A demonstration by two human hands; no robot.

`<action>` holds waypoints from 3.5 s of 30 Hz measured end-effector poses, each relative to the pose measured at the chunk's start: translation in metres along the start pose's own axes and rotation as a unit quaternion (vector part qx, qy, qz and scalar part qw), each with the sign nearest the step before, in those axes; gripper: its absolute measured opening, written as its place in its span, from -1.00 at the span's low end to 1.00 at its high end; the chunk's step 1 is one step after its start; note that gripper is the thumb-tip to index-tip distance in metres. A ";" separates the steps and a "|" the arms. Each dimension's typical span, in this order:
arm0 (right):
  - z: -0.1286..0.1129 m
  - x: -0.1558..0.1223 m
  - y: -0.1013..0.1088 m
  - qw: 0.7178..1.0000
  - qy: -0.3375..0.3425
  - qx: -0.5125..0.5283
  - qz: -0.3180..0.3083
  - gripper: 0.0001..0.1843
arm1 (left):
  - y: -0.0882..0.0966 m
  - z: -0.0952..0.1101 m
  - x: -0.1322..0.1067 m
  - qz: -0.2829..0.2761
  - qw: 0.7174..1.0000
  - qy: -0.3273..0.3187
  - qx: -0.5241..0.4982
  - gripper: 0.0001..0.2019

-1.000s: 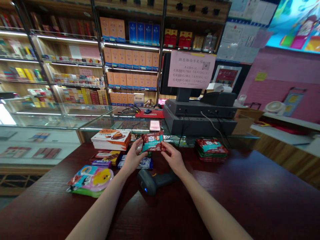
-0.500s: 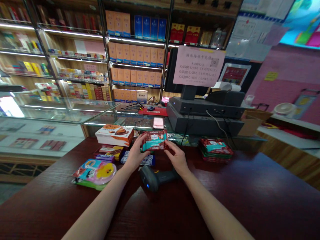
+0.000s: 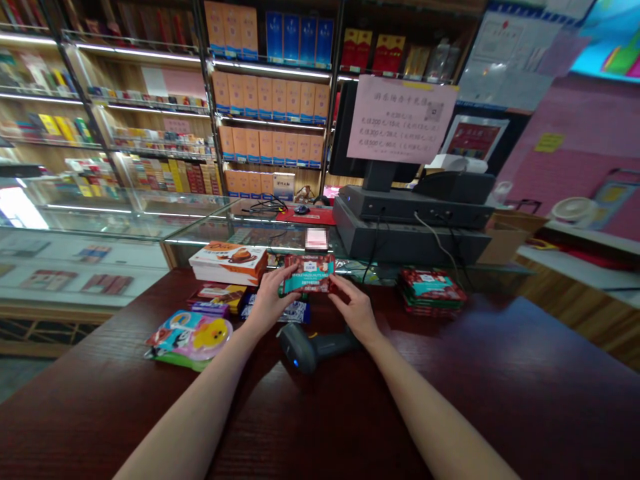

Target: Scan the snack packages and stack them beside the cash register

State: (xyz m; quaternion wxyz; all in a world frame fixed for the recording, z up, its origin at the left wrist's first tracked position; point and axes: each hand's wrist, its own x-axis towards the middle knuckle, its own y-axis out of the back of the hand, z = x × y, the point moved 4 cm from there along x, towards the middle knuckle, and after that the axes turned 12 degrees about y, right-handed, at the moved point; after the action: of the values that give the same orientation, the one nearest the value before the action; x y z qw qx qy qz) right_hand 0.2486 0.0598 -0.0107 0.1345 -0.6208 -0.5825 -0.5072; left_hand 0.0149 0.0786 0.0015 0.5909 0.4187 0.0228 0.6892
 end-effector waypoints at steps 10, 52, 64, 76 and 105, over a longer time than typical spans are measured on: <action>0.000 0.000 -0.001 1.000 0.005 -0.007 -0.010 -0.49 | 0.000 -0.001 0.001 0.000 0.997 -0.056 0.060 -0.33; -0.028 0.011 0.012 0.999 -0.012 0.000 0.052 -0.72 | 0.011 0.007 -0.001 0.003 0.996 -0.065 0.055 -0.58; -0.026 0.014 0.015 0.982 -0.131 0.030 0.129 -0.61 | 0.000 0.013 -0.005 0.004 0.994 -0.079 0.075 -0.81; -0.023 0.015 0.013 0.974 -0.168 0.063 0.136 -0.55 | 0.001 0.015 -0.007 0.018 0.985 -0.089 0.144 -0.44; -0.016 0.012 0.006 0.967 -0.204 0.102 0.113 -0.48 | 0.005 0.033 -0.012 0.003 0.955 -0.106 0.275 -0.06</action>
State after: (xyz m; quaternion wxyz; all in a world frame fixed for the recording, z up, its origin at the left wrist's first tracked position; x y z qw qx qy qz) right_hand 0.2434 0.0528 0.0087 0.1318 -0.7563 -0.5721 -0.2887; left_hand 0.0302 0.0521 0.0189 0.4499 0.6357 0.1481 0.6095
